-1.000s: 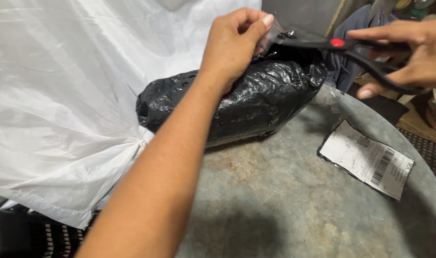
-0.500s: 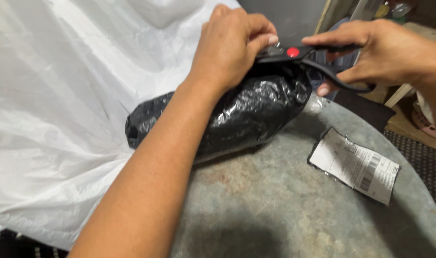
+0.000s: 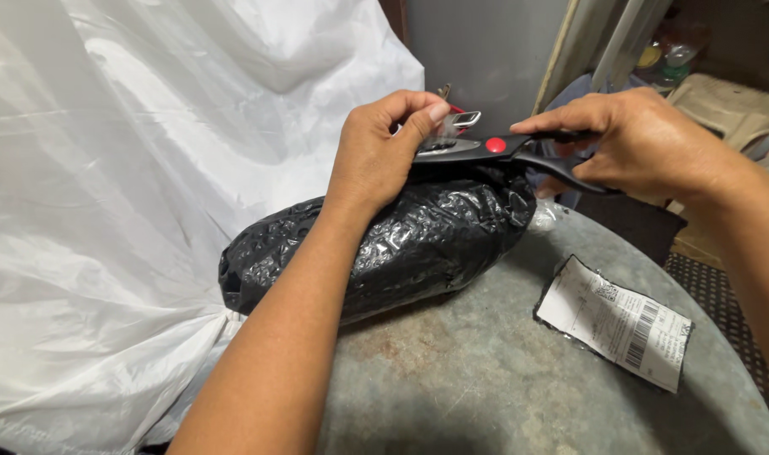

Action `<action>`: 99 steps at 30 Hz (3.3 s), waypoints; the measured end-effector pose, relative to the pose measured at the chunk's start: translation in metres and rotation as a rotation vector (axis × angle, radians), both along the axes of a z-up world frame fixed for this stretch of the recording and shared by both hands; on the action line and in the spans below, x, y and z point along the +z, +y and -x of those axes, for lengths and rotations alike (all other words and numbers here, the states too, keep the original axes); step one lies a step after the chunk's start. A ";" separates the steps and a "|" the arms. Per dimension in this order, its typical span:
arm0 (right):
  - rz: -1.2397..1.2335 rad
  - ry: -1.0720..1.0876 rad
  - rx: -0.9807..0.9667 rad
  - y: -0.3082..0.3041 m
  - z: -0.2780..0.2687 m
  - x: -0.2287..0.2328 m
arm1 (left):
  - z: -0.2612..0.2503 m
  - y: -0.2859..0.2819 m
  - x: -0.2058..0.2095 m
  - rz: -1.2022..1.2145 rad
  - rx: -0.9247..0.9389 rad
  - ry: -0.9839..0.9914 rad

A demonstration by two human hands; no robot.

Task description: The person uses scissors to cut open a black plastic parcel on a table. They repeatedly snip along the sealed edges and then tear the plastic to widen the opening. The parcel remains on the table throughout the clip.

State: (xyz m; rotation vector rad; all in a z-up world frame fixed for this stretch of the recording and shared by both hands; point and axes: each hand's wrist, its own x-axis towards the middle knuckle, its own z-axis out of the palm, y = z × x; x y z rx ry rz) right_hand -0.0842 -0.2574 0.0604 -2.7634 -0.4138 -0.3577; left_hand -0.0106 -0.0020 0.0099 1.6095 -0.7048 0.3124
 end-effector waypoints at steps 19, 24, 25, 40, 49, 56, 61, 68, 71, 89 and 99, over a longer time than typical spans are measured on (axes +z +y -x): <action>-0.217 0.166 -0.262 -0.011 0.009 -0.012 | -0.018 0.006 -0.004 0.330 -0.058 0.168; -0.265 0.159 -0.167 -0.013 0.006 -0.021 | -0.019 0.011 -0.003 0.231 0.042 0.398; -0.272 0.144 -0.125 -0.014 0.002 -0.023 | -0.019 0.011 -0.002 0.214 0.064 0.406; -0.739 0.260 0.039 -0.022 -0.011 -0.036 | -0.001 -0.005 -0.007 -0.149 0.085 -0.134; -1.166 0.230 0.236 0.055 0.011 -0.008 | 0.003 -0.011 -0.018 -0.562 0.320 -0.443; -0.912 0.128 0.249 0.055 0.020 -0.012 | 0.004 -0.012 -0.016 -0.583 0.313 -0.421; -0.824 0.116 0.398 0.044 0.019 -0.018 | 0.004 -0.007 -0.011 -0.518 0.174 -0.128; -1.174 0.406 0.363 0.024 0.004 -0.027 | -0.002 -0.006 -0.020 -0.387 -0.012 -0.301; -1.206 0.469 0.530 0.019 0.004 -0.033 | -0.004 -0.011 -0.023 -0.334 -0.062 -0.266; -1.326 0.536 0.554 0.028 0.012 -0.039 | 0.002 -0.008 -0.020 -0.386 -0.023 -0.269; -1.151 0.487 0.326 0.017 0.010 -0.040 | 0.004 -0.009 -0.019 -0.443 0.025 -0.332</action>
